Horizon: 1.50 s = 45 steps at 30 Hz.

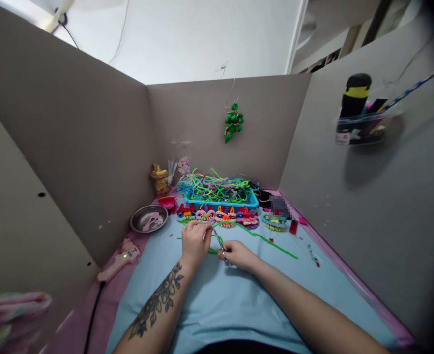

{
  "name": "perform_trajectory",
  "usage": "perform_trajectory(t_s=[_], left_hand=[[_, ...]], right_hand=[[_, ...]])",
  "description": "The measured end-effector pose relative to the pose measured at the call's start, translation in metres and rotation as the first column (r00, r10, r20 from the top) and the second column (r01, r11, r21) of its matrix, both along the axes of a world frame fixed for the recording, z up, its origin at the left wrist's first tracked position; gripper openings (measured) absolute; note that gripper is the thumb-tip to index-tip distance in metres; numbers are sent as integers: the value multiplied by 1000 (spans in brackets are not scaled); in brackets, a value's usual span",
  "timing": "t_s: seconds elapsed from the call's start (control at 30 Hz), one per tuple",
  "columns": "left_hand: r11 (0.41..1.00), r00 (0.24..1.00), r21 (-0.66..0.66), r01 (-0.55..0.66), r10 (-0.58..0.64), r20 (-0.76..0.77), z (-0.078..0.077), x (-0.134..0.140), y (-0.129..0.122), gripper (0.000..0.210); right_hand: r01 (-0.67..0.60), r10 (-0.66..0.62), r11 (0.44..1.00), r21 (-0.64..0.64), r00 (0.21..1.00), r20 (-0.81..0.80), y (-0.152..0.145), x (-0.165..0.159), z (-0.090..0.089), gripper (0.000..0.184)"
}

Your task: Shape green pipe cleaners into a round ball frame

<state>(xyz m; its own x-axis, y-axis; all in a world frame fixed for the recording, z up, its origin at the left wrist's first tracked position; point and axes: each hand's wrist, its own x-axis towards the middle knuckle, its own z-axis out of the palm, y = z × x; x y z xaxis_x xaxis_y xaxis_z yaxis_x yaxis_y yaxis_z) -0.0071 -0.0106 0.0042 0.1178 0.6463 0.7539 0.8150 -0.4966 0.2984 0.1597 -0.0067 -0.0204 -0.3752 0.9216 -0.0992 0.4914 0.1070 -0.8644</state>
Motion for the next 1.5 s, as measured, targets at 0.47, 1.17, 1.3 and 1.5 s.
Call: perform_trajectory(t_s=[0.47, 1.17, 1.3, 1.5], left_hand=[[998, 978, 61, -19, 31, -207, 8, -1, -4, 18], [998, 984, 63, -15, 26, -177, 13, -3, 1, 15], [998, 989, 58, -2, 11, -145, 12, -3, 1, 14], [999, 987, 48, -17, 24, -160, 8, -4, 3, 15]], right_hand=[[-96, 96, 995, 7, 995, 27, 9, 6, -9, 20], [-32, 28, 996, -82, 998, -51, 3, 4, -6, 29], [-34, 26, 995, -91, 996, -88, 2, 3, -3, 29], [-6, -7, 994, -106, 993, -118, 2, 8, 2, 20]])
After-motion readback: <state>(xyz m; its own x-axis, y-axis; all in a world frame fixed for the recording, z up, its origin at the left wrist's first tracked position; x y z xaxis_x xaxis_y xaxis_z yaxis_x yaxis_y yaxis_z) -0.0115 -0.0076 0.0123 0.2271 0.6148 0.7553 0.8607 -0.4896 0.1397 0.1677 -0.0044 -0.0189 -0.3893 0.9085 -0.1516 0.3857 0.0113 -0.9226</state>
